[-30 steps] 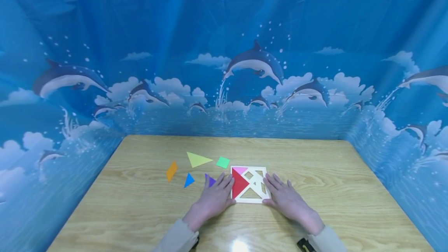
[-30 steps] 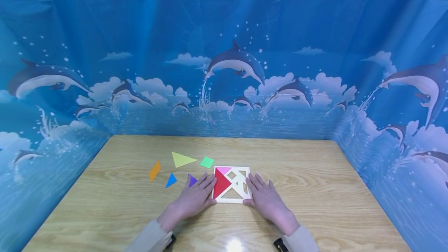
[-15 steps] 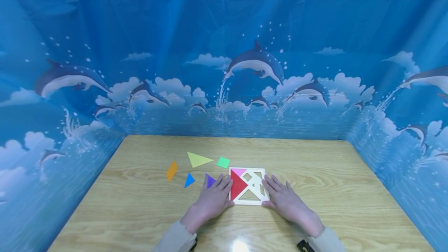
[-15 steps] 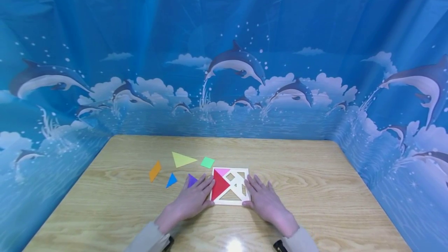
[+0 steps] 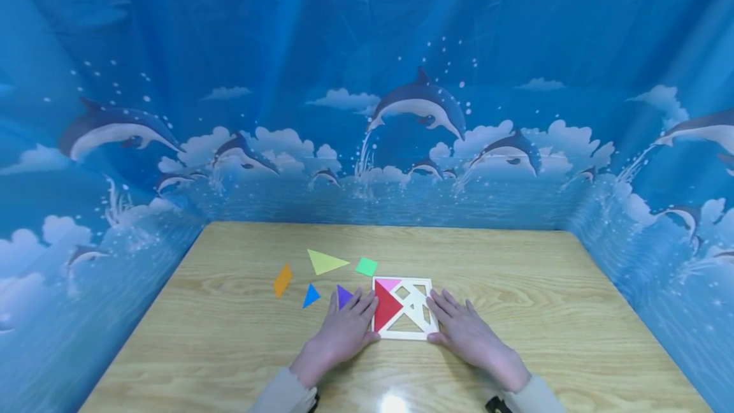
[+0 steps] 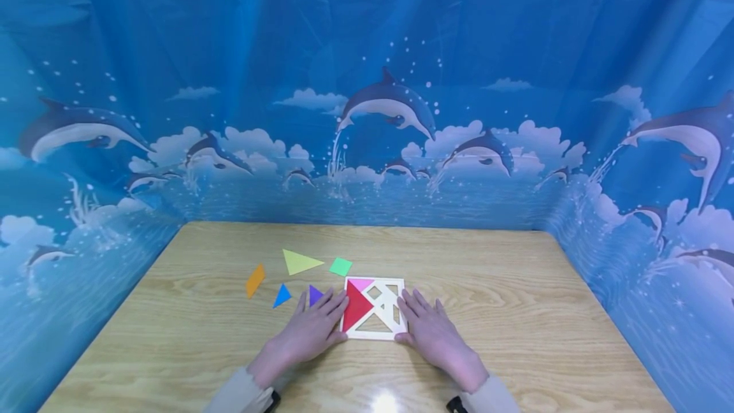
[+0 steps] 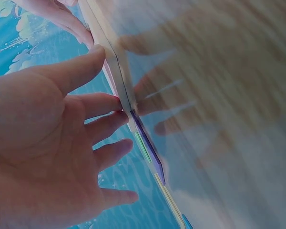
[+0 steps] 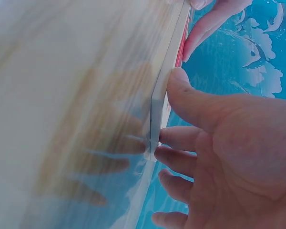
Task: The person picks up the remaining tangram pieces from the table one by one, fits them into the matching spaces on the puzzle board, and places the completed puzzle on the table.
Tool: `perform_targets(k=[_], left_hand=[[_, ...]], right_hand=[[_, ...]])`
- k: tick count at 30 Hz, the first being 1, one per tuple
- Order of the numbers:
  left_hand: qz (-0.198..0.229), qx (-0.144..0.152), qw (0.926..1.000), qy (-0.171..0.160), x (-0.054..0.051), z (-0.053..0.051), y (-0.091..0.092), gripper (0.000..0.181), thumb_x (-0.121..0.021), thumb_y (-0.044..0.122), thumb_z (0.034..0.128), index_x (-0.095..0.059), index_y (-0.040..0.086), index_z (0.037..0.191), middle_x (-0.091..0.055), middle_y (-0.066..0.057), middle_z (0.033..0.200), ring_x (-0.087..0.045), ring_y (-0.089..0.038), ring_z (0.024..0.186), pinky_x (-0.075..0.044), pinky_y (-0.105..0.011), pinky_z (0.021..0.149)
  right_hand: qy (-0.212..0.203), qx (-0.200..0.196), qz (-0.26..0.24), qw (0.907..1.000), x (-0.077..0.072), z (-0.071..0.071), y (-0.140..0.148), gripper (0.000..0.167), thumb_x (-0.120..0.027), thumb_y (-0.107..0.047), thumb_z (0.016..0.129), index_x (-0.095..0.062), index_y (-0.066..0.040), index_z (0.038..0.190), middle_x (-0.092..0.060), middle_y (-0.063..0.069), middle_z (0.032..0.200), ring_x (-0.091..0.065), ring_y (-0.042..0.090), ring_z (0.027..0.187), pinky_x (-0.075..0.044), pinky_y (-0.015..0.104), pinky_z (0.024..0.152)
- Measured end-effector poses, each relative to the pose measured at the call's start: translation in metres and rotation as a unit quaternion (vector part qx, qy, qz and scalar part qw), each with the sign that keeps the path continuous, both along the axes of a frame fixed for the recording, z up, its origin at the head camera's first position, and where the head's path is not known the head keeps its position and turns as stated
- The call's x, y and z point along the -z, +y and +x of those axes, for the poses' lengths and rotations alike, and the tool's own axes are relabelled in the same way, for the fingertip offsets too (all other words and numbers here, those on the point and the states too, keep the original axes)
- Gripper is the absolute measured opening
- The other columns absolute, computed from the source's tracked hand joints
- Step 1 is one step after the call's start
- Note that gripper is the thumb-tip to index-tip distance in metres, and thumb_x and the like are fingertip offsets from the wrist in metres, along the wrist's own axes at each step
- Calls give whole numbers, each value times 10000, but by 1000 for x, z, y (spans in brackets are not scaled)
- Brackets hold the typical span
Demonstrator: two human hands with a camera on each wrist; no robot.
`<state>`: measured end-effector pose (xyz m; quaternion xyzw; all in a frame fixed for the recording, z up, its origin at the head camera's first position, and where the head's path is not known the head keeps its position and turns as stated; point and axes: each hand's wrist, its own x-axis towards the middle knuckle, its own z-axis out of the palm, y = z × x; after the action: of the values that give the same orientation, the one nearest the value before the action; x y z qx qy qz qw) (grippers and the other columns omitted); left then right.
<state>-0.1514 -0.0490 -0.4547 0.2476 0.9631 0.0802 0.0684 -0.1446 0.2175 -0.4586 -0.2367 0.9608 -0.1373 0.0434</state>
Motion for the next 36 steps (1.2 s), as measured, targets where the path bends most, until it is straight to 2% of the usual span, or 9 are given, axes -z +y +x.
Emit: perform_targets(k=[15, 23, 28, 36], left_hand=[[84, -14, 10000, 0, -1, 6, -7, 675, -600, 440, 987, -433, 70, 1527, -353, -69, 1620, -299, -339, 1500, -157, -673, 1194], [60, -10, 10000, 34, -3, 12, -11, 676, -602, 435, 987, -433, 65, 1526, -358, -74, 1619, -328, -348, 1485, -184, -685, 1181], [194, -44, 9998, 37, -3, 17, -13, 659, -614, 411, 987, -446, 59, 1519, -375, -77, 1610, -327, -349, 1486, -187, -701, 1171], [336, -22, 9994, 99, -2, 23, -20, 647, -617, 393, 985, -453, 56, 1513, -391, -87, 1598, -336, -354, 1479, -183, -708, 1166]], right_hand=[[-107, -81, 45, 9999, -2, 3, -3, 695, -660, -371, 957, -453, 31, 1484, -356, 212, 1590, -310, 450, 1464, -245, 725, 1126], [-72, -185, 6, 9998, -1, 6, -4, 694, -664, -366, 954, -451, 17, 1491, -354, 205, 1594, -313, 444, 1464, -248, 731, 1119], [-87, -214, -26, 9997, 0, 8, -5, 682, -659, -357, 958, -452, 16, 1491, -355, 202, 1594, -310, 444, 1465, -243, 733, 1119], [184, -364, 56, 9992, 1, 11, -10, 645, -654, -330, 963, -477, 30, 1468, -392, 218, 1569, -342, 444, 1448, -289, 728, 1099]])
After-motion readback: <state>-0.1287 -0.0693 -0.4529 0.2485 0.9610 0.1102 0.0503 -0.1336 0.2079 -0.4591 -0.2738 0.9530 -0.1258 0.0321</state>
